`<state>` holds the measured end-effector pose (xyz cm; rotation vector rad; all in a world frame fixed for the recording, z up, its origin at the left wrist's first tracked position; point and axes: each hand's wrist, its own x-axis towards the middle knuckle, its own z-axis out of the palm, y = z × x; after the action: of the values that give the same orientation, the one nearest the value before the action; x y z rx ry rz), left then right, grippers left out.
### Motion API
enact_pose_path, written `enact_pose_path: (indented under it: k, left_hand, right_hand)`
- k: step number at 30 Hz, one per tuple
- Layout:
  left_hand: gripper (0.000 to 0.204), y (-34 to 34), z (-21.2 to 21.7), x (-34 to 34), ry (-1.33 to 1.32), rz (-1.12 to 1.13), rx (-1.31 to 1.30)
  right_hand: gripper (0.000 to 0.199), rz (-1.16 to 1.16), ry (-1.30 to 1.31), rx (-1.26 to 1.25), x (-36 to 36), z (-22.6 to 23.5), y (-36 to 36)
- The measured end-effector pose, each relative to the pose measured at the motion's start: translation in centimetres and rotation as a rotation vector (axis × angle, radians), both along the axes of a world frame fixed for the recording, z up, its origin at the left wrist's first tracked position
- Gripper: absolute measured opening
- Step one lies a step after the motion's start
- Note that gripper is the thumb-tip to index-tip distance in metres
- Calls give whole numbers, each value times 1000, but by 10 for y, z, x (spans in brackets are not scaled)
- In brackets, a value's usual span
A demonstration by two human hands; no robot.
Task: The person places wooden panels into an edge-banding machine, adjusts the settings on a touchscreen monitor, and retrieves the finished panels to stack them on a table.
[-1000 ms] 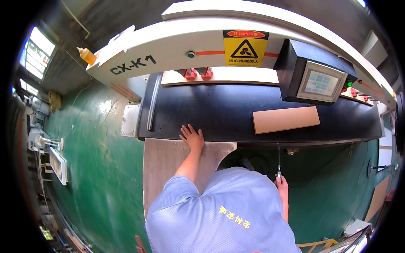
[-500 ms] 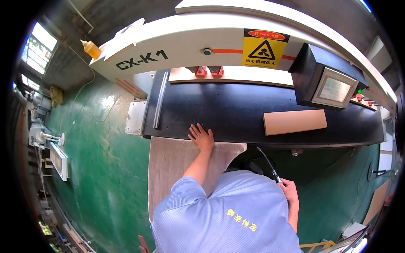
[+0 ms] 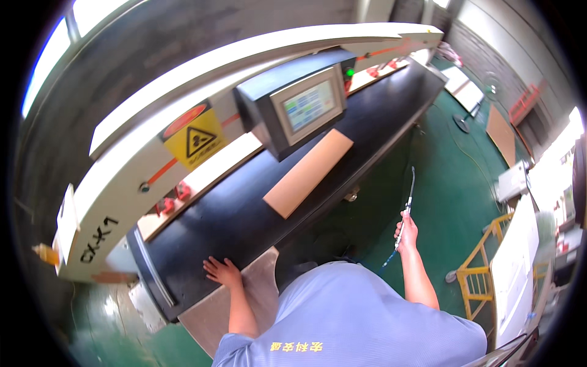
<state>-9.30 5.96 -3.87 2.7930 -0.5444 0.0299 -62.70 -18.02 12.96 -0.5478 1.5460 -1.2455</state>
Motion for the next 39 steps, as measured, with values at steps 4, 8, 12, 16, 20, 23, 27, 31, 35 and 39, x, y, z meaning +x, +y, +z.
enact_pose_path:
  k: [4, 8, 12, 16, 20, 23, 27, 31, 35, 39]
  left_hand:
    - [68, -23, -3, 10, -6, -9, 35]
    - [67, -37, 0, 10, 29, 36, 52]
    - [68, -37, 0, 9, 21, 45, 84]
    - [68, -34, -10, 14, 4, 34, 61]
    - [68, -31, -17, 18, -26, 19, 96]
    - [68, -31, -17, 16, -20, 16, 78]
    - [68, -31, -12, 13, -17, 20, 52]
    - [67, -34, -8, 10, -28, 19, 35]
    - [67, -35, -6, 9, -46, 23, 32]
    - [67, -37, -6, 8, -57, 29, 33]
  right_hand:
    - [34, 347, 54, 87, -5, 4, 17]
    - [28, 1239, 345, 406, 0, -5, 49]
    - [39, 1401, 481, 523, 2, -52, 77]
    - [52, 1176, 554, 426, 3, -118, 94]
    - [63, 919, 422, 650, -14, -157, 90]
    - [63, 794, 391, 665, -30, -176, 95]
    - [66, 949, 645, 711, -42, -213, 114]
    - [65, 962, 701, 685, -40, -245, 138]
    - [66, 904, 607, 719, -43, -241, 139]
    - [67, 964, 647, 697, -39, -228, 134]
